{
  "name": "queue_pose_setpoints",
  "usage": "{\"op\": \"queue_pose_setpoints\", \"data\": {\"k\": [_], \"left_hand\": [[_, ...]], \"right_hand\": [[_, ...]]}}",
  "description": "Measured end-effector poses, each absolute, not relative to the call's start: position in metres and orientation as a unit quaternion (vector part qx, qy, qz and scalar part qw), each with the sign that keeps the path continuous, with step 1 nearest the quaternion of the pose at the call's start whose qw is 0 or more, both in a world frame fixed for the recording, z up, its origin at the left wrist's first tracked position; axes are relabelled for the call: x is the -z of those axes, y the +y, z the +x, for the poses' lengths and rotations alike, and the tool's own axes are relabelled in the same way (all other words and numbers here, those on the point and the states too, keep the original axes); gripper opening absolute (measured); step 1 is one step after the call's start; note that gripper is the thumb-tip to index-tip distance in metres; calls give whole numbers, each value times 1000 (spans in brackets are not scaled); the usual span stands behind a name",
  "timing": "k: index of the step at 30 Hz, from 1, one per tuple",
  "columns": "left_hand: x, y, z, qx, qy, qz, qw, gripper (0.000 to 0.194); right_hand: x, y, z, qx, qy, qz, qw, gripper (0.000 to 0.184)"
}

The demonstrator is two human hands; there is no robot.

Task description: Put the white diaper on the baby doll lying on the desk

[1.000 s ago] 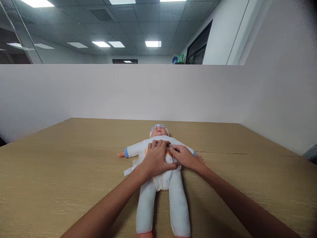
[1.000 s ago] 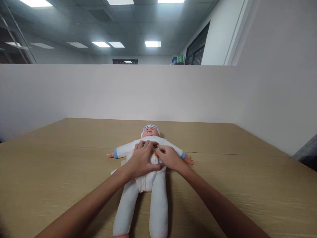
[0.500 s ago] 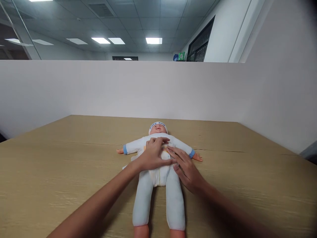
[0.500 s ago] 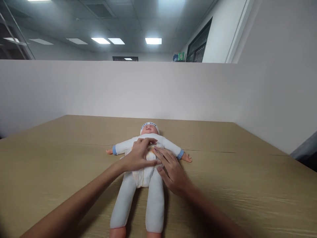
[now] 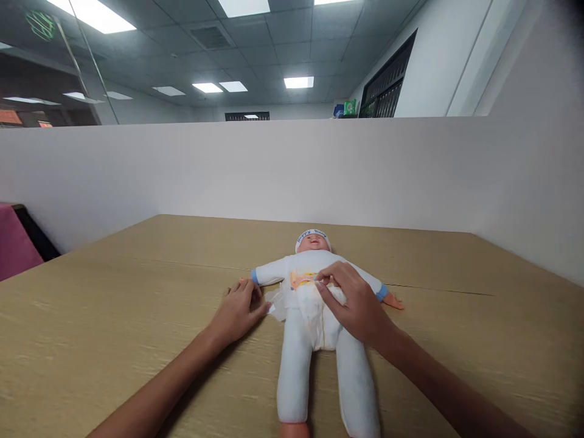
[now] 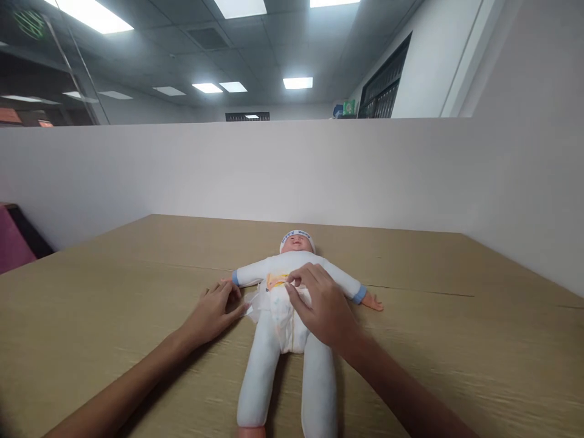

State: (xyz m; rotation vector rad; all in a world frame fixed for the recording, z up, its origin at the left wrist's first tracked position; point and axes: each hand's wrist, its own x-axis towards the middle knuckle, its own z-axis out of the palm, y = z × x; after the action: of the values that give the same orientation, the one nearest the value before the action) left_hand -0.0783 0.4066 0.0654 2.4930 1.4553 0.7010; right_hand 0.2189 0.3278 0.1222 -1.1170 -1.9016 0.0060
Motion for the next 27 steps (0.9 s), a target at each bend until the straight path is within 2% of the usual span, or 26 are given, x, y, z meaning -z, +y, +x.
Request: {"op": "queue_pose_setpoints", "data": {"k": [3, 6, 8, 12, 15, 18, 21, 24, 27], "left_hand": [[-70, 403, -75, -177, 510, 838, 79, 33], [-75, 402, -74, -152, 513, 834, 133, 36], [-79, 403, -76, -143, 521, 820, 190, 36], [-92, 406, -77, -150, 471, 792, 359, 45], [-109, 410, -69, -220, 431, 753, 446, 50], [-128, 414, -49, -286, 425, 723, 463, 48], [-136, 418, -20, -295, 404, 718, 484, 47], [-130, 422, 4, -296, 360, 721, 513, 48], [-115, 424, 15, -363, 341, 691, 524, 49]], "right_hand": [[-136, 348, 190, -29, -772, -518, 367, 16], [-135, 363, 176, -5, -758, -588, 282, 27], [-130, 368, 173, 9, -753, -606, 257, 28], [-126, 370, 174, 12, -747, -618, 244, 28], [-127, 368, 175, 10, -747, -616, 250, 29], [-130, 367, 179, -15, -763, -589, 265, 32], [-133, 368, 184, -50, -779, -561, 277, 36], [-132, 371, 188, -47, -776, -559, 290, 32], [-128, 375, 190, -29, -771, -564, 296, 32]]}}
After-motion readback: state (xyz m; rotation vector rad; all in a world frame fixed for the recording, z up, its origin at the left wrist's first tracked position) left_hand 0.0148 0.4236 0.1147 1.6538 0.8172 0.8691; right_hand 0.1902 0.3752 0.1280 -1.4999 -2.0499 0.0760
